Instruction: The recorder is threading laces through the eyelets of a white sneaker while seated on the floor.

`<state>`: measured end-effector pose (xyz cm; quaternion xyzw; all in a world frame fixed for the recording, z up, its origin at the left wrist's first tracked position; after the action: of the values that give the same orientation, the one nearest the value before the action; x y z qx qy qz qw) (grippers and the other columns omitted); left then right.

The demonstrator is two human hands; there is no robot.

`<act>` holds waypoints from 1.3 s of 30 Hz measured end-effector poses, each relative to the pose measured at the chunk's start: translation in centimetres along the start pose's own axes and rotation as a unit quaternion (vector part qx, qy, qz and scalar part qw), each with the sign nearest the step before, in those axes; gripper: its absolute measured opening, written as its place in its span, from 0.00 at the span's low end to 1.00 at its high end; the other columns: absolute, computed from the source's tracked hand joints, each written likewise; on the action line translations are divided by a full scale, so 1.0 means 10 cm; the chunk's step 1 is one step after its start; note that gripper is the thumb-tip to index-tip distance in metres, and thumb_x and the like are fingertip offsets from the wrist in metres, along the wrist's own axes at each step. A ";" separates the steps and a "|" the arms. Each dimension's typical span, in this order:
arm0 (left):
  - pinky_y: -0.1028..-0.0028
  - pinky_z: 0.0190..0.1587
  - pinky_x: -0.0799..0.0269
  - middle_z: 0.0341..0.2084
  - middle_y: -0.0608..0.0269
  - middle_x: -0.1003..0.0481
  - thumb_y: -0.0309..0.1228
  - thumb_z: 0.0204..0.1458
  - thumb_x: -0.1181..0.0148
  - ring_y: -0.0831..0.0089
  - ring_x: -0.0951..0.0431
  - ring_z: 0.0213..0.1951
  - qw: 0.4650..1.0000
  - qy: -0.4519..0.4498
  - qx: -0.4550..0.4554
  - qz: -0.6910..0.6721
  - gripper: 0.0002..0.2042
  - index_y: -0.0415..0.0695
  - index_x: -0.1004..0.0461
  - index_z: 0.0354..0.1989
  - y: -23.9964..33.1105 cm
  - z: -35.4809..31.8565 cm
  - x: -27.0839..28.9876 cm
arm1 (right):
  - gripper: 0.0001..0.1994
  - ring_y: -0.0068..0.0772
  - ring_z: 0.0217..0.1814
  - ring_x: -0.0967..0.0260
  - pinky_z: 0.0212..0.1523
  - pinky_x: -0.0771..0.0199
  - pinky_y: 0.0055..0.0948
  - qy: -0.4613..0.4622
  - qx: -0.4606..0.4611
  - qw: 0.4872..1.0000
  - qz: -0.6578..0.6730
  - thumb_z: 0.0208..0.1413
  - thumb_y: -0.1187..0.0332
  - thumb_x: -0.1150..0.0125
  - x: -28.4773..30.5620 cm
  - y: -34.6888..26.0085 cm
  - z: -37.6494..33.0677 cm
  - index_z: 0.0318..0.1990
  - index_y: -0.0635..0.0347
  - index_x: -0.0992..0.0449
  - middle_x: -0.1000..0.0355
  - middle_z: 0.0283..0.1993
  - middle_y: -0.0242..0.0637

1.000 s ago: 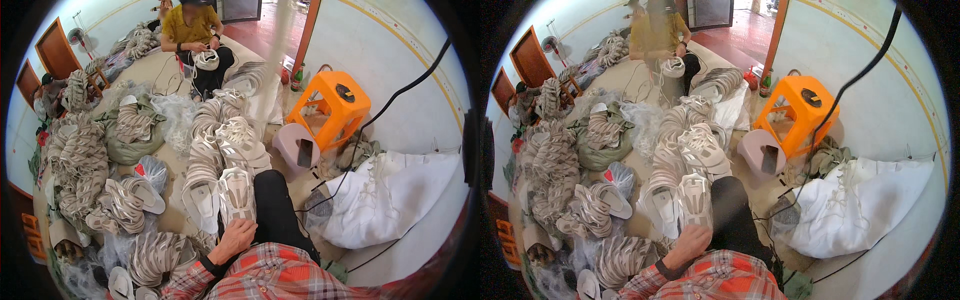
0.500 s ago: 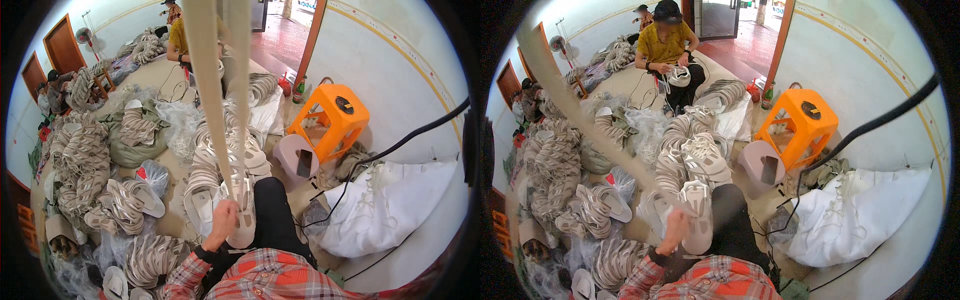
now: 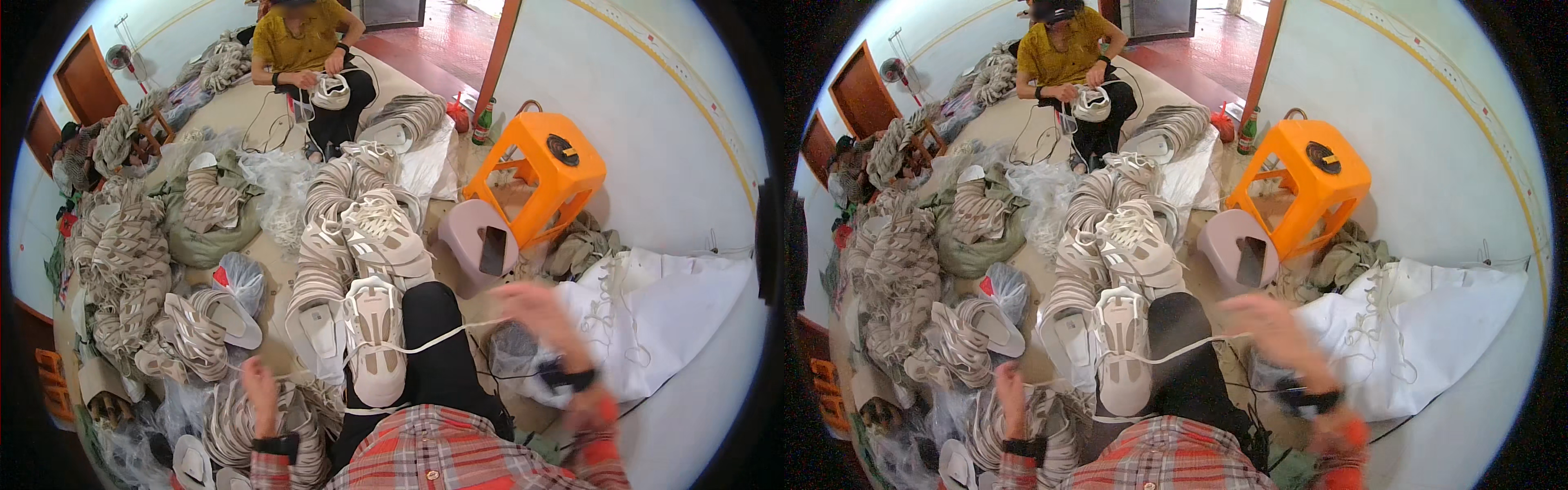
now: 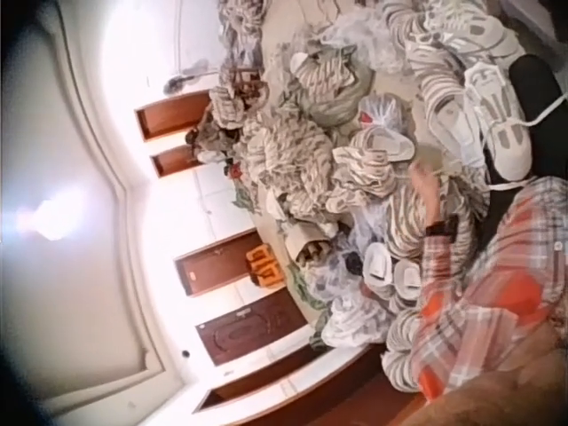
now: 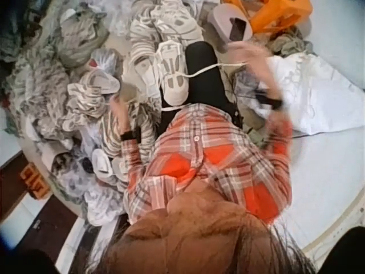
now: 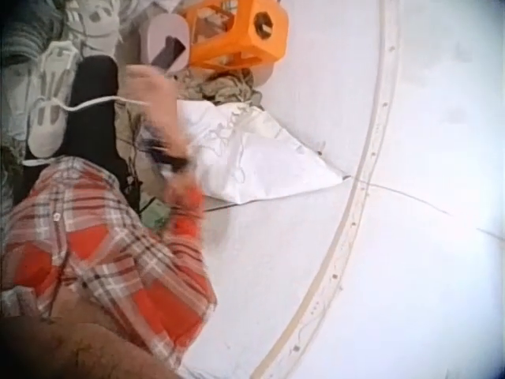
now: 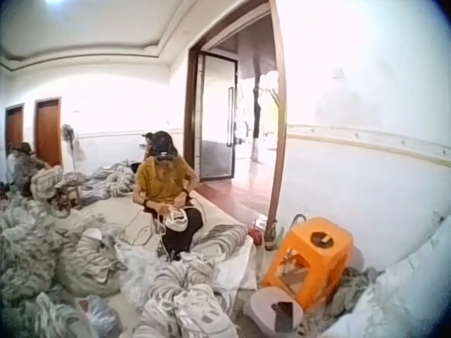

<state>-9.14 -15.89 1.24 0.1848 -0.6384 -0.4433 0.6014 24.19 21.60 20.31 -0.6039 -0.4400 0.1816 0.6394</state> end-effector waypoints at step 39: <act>0.76 0.19 0.37 0.14 0.63 0.29 0.24 0.45 0.54 0.78 0.29 0.16 0.654 -0.752 -0.080 0.008 0.06 0.37 0.30 0.28 1.89 -0.31 -2.19 | 0.07 0.55 0.27 0.31 0.27 0.31 0.45 -0.017 0.028 0.965 -0.261 0.42 0.74 0.48 -1.83 0.98 0.30 0.30 0.67 0.36 0.32 0.20 0.53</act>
<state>3.94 10.09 2.54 -0.2657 -0.8358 -0.4755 -0.0686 14.78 11.42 4.51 -0.4471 -0.5880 0.0312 0.6733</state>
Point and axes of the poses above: each hand's wrist, its own z-axis towards the middle knuckle, its own x-axis out of the back of the hand, y = z × x, the point moved 7 cm from there along z, towards the middle knuckle
